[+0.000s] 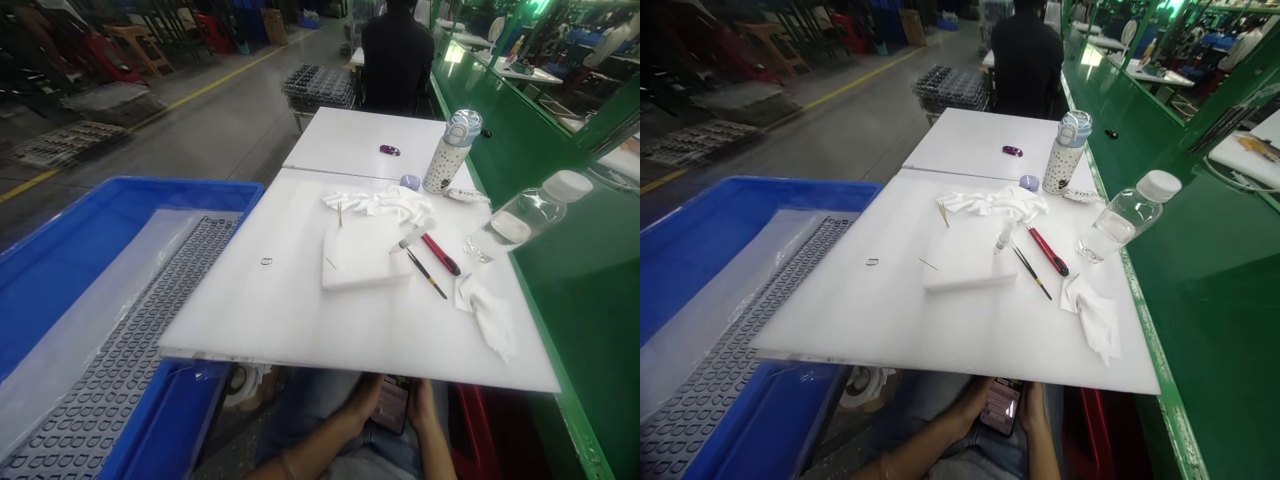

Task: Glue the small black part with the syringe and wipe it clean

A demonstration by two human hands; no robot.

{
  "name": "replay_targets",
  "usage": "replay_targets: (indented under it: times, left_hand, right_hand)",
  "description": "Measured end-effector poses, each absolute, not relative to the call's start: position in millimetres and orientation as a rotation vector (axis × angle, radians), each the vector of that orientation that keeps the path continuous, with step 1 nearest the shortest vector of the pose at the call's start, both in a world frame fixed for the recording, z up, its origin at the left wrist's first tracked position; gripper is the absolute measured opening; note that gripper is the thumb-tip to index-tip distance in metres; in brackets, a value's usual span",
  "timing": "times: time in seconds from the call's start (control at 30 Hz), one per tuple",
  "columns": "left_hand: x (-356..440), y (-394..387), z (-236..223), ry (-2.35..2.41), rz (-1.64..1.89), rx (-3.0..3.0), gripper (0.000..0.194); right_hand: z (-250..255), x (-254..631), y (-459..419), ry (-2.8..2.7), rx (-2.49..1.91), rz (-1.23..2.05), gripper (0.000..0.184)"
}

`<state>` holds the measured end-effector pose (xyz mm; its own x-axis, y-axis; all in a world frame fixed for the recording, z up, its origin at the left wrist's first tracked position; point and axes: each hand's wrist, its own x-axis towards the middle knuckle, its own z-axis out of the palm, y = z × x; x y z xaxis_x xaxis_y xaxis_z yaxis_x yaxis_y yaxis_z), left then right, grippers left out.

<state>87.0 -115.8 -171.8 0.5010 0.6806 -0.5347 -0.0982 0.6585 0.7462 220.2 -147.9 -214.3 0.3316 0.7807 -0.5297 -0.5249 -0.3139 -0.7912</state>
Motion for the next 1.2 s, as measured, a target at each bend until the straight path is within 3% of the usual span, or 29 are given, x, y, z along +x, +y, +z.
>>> replay_targets:
  times: [0.33, 0.53, 0.8, 0.97, 1.2]
  left_hand:
    - [86.3, -107.7, -155.6, 1.012, 0.414, 0.661, 0.056]
    - [81.9, -102.0, -153.1, 0.925, 0.408, 0.557, 0.044]
    - [80.4, -100.3, -150.0, 0.866, 0.391, 0.547, 0.029]
    - [81.9, -100.2, -146.7, 0.811, 0.374, 0.531, 0.037]
    - [83.0, -102.0, -148.1, 0.783, 0.383, 0.505, 0.032]
  right_hand:
    - [-203.3, 220.2, -147.1, -0.168, -1.371, 1.338, 0.044]
    - [-187.6, 222.1, -168.2, -0.287, -1.428, 1.28, 0.038]
    - [-169.7, 222.6, -187.2, -0.441, -1.419, 1.321, 0.052]
    - [-171.6, 224.5, -187.3, -0.477, -1.428, 1.32, 0.057]
    - [-173.6, 224.6, -190.2, -0.505, -1.445, 1.299, 0.062]
